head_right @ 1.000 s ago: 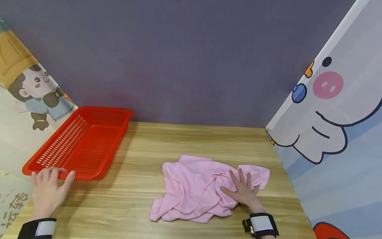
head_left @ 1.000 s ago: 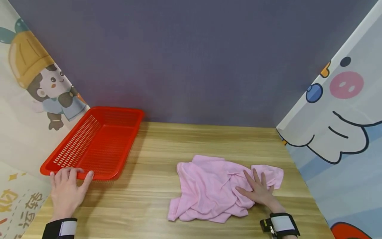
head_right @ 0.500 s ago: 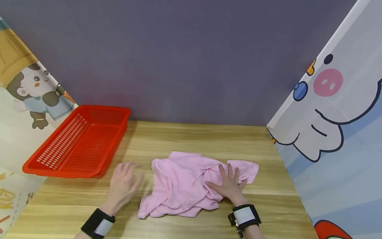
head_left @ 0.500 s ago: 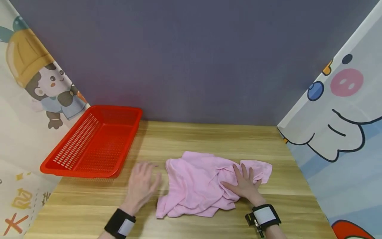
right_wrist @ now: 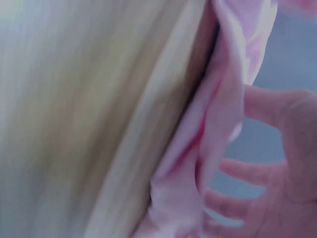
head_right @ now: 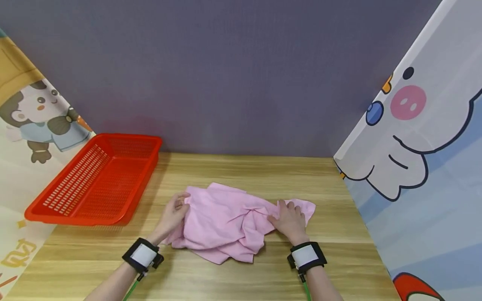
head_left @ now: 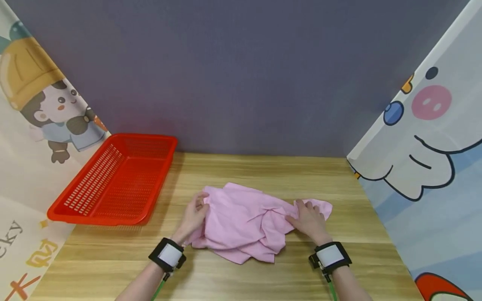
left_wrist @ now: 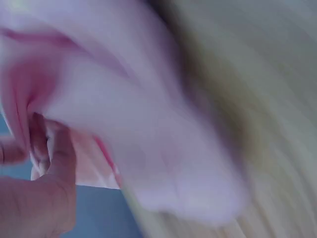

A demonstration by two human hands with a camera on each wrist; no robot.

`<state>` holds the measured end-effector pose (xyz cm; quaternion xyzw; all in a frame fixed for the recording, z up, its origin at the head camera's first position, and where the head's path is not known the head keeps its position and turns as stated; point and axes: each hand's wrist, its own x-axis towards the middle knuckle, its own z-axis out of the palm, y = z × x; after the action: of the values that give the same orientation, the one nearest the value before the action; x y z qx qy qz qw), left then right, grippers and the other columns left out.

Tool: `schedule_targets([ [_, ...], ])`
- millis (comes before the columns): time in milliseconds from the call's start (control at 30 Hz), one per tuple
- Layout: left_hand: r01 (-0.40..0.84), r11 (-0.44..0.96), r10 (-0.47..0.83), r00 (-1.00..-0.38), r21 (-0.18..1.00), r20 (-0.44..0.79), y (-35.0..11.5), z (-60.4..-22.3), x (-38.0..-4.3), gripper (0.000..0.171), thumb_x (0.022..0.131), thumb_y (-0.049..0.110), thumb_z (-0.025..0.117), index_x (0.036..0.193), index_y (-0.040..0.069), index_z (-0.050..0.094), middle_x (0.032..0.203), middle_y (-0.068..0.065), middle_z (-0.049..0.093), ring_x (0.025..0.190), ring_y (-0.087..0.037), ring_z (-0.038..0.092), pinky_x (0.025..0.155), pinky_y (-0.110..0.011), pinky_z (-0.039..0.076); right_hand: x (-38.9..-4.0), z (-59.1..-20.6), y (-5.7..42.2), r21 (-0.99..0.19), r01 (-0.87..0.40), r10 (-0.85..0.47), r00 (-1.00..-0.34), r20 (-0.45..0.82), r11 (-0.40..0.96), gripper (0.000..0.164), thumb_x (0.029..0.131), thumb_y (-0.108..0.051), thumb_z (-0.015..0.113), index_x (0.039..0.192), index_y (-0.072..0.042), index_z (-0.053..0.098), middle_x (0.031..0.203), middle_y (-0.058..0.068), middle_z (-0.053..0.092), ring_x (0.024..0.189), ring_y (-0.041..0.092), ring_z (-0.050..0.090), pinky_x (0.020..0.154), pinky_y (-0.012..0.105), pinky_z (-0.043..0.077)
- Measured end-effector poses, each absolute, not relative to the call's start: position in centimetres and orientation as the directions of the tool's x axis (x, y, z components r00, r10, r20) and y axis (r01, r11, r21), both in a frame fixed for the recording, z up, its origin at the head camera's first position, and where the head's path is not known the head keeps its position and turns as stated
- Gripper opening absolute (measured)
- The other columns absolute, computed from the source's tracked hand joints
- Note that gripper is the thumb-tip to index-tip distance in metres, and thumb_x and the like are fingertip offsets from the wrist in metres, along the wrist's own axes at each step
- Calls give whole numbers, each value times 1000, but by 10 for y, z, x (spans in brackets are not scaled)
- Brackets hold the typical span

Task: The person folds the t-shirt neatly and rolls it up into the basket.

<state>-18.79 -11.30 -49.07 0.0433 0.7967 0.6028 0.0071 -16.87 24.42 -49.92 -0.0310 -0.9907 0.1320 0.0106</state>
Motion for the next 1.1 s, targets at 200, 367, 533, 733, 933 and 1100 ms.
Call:
schedule_targets([
  [200,-150,-329,-23,-986,932,-167,-132,-453,-210,28,90,9,43,118,5,45,102,1,52,77,-3,53,65,-17,46,-174,-493,249,-236,-73,-59,-996,68,969,24,78,-33,61,61,-21,50,56,-6,50,62,16,50,68,40,32],
  [367,-57,-403,-52,-995,913,-85,-139,-433,-219,21,91,14,46,111,11,52,105,1,51,83,-5,53,72,-16,46,-177,-492,243,-303,-182,-148,-980,131,936,14,78,-26,63,71,-16,56,72,0,54,73,19,51,65,36,40],
  [533,197,114,-129,-969,974,211,-134,-431,-220,28,88,13,52,115,5,53,108,-7,51,94,-15,50,82,-22,40,-173,-495,228,-328,-231,-219,-973,74,916,62,71,-57,63,116,-16,55,117,8,53,111,32,45,89,54,35],
  [733,315,732,86,-923,605,376,-131,-452,-212,43,74,24,69,113,14,55,121,-15,35,109,-33,31,89,-45,25,-169,-496,215,-315,-125,-156,-985,-76,941,69,70,-54,63,129,-22,44,118,10,49,106,32,45,78,53,41],
  [933,322,848,252,-944,421,215,-135,-477,-200,67,59,39,79,117,18,53,133,-15,26,118,-39,21,96,-54,19,-175,-495,226,-550,-70,-129,-989,-68,832,50,73,-17,60,121,-9,52,82,5,59,65,12,52,55,27,42],
  [1100,234,823,213,-972,518,101,-137,-485,-198,76,59,25,80,126,18,44,141,-19,15,119,-44,22,76,-60,41,-181,-487,243,-679,-40,-52,-999,3,733,36,75,-4,57,111,1,57,77,11,58,54,7,46,47,19,39],
])
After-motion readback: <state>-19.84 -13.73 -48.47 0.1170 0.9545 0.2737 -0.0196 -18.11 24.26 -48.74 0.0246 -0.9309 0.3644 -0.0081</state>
